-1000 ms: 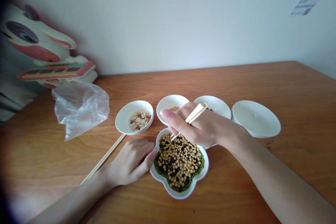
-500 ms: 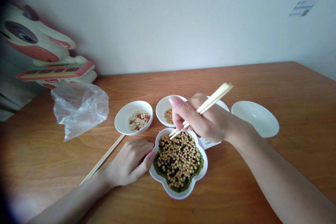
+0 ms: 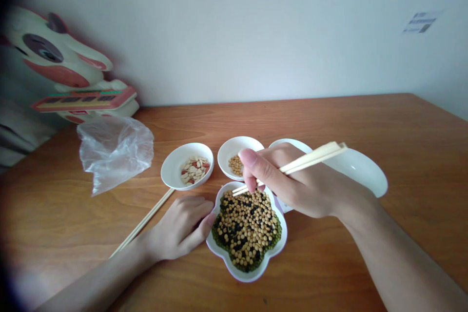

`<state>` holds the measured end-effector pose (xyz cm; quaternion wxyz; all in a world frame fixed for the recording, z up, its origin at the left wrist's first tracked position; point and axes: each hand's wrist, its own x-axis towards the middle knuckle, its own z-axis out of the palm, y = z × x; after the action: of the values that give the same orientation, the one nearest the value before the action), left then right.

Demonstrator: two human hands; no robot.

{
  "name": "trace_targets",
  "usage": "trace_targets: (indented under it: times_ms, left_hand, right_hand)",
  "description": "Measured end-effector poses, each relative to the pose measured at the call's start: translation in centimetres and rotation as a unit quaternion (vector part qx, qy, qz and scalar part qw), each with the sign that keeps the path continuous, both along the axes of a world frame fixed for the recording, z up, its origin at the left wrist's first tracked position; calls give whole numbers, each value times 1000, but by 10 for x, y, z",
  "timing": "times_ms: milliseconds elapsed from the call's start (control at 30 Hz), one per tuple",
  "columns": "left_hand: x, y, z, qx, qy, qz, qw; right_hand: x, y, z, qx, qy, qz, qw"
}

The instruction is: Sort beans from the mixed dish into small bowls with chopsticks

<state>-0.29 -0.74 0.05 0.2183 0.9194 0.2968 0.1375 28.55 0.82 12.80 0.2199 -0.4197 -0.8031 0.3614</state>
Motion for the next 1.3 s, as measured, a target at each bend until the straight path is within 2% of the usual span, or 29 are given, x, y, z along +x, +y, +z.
trace_targets:
  times_ms: [233,500,833,1100,1300]
  left_hand:
    - [2,1,2,7,-4,10,1000]
    - [1,-1,2,8,-3,9,1000]
    - [1,1,0,14,2,12,1000]
    - [1,0,1,13,-5,10,1000]
    - [2,1,2,19,-7,11,1000]
  right_hand:
    - [-12,5,-12,-31,-64,46,996]
    - [-13,12,-31,-37,-42,56,997]
    - [-11,11,-26,-18,-34,49,998]
    - [-12,14,-33,-30,-12,70,997]
    - [-16,14,-33,7,7,71,997]
